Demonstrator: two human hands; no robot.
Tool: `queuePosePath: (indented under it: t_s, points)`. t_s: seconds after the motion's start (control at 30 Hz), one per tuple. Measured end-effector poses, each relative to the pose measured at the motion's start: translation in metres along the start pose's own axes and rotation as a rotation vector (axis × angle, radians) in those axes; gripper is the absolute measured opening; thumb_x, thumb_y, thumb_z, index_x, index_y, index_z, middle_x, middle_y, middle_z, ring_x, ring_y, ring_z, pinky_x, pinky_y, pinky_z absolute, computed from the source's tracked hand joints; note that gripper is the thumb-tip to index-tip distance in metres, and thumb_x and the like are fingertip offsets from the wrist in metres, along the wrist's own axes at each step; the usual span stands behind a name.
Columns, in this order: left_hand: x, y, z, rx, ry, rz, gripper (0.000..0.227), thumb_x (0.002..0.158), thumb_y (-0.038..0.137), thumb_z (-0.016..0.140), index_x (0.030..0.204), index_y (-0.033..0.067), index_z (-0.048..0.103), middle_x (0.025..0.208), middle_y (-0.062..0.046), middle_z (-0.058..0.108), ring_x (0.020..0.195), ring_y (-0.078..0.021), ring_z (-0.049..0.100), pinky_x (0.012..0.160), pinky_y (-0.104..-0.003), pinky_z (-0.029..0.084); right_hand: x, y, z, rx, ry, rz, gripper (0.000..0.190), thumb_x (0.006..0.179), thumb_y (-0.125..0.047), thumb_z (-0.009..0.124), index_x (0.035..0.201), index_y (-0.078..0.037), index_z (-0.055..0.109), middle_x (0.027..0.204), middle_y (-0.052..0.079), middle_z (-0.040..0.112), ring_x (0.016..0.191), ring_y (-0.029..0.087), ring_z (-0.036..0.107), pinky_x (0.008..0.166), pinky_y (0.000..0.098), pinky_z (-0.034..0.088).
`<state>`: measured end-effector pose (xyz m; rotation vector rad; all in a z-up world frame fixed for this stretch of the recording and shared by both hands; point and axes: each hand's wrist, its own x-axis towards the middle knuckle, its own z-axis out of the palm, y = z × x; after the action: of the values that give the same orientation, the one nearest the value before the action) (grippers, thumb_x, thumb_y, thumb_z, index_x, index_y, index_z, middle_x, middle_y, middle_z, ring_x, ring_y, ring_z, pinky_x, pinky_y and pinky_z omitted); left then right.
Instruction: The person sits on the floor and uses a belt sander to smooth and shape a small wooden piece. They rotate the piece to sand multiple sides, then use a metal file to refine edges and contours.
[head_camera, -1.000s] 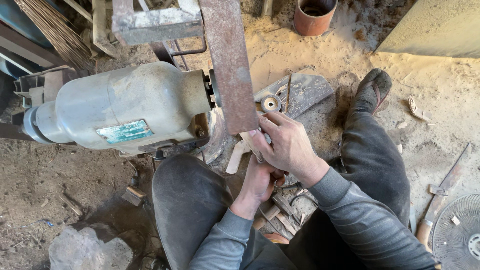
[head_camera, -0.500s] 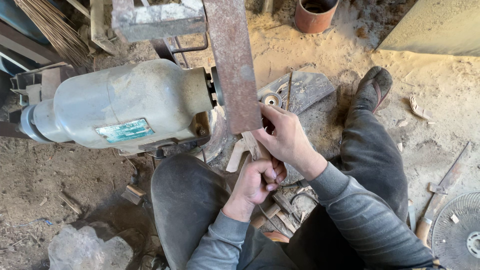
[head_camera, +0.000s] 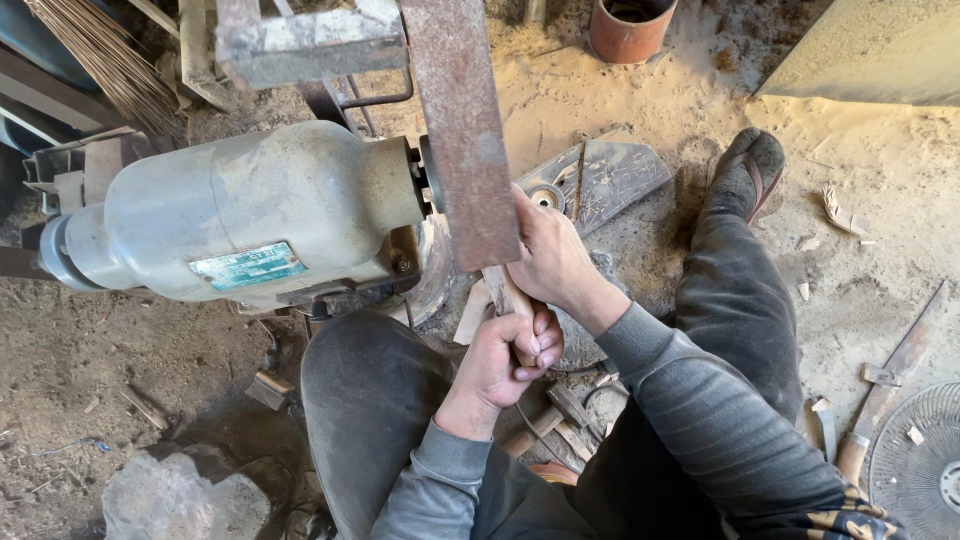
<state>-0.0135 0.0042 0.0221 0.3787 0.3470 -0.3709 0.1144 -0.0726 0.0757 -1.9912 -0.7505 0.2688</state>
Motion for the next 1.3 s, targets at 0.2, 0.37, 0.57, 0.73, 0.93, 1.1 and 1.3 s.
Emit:
queuePosePath:
  t_s: [0.2,0.37,0.57,0.73,0.93,1.1,1.3]
  points:
    - [-0.001,0.006,0.004,0.023,0.031,0.045,0.015,0.068,0.004,0.054,0.082,0.0054,0.049,0.074,-0.006,0.05,0.059,-0.0153,0.052,0.038,-0.02,0.029,0.005,0.004,0.004,-0.016,0.036,0.057,0.049,0.093,-0.027,0.062,0.138,-0.01,0.054,0.09,0.02,0.074,0.083,0.038,0.074,0.072,0.044,0.057]
    - [-0.004,0.007,0.01,0.049,0.06,0.101,0.015,0.074,0.004,0.056,0.087,0.0051,0.05,0.075,-0.007,0.052,0.059,-0.0136,0.052,0.038,-0.02,0.03,0.009,0.01,0.009,-0.051,0.059,0.057,0.048,0.094,-0.028,0.063,0.137,-0.009,0.055,0.089,0.019,0.075,0.082,0.037,0.074,0.071,0.0445,0.057]
    - [-0.005,0.009,0.013,0.056,0.092,0.154,0.016,0.08,0.007,0.058,0.095,0.0054,0.052,0.078,-0.008,0.054,0.062,-0.013,0.053,0.039,-0.021,0.032,0.015,0.015,0.01,-0.018,0.052,0.079,0.04,0.092,-0.029,0.067,0.123,-0.005,0.057,0.085,0.02,0.074,0.079,0.036,0.075,0.071,0.0437,0.057]
    - [-0.008,0.01,0.016,0.039,0.065,0.215,0.02,0.086,0.012,0.063,0.101,0.0058,0.053,0.082,-0.006,0.054,0.065,-0.0122,0.054,0.043,-0.02,0.035,0.019,0.018,0.012,0.015,0.058,0.081,0.04,0.089,-0.029,0.071,0.115,-0.003,0.054,0.084,0.022,0.072,0.079,0.038,0.075,0.069,0.0437,0.056]
    - [-0.013,0.005,0.017,-0.002,0.054,0.186,0.024,0.09,0.013,0.067,0.107,0.0095,0.051,0.083,-0.004,0.054,0.063,-0.0092,0.052,0.043,-0.018,0.034,0.027,0.026,0.016,0.008,0.086,0.107,0.035,0.091,-0.027,0.068,0.109,-0.002,0.052,0.087,0.025,0.071,0.087,0.043,0.073,0.073,0.0465,0.054]
    - [-0.013,-0.001,0.014,-0.062,0.081,0.154,0.023,0.09,0.007,0.068,0.106,0.0099,0.052,0.079,-0.004,0.053,0.054,-0.0073,0.047,0.04,-0.018,0.031,0.033,0.032,0.019,-0.036,0.084,0.189,0.034,0.094,-0.028,0.067,0.106,-0.002,0.05,0.086,0.026,0.071,0.088,0.044,0.072,0.074,0.0485,0.053]
    - [-0.01,-0.008,0.01,-0.057,0.13,0.148,0.022,0.09,0.005,0.071,0.102,0.0123,0.054,0.069,-0.001,0.05,0.048,-0.0064,0.043,0.04,-0.018,0.029,0.042,0.037,0.023,-0.094,0.118,0.153,0.037,0.092,-0.029,0.07,0.104,0.0,0.05,0.088,0.026,0.071,0.088,0.044,0.071,0.074,0.0486,0.053]
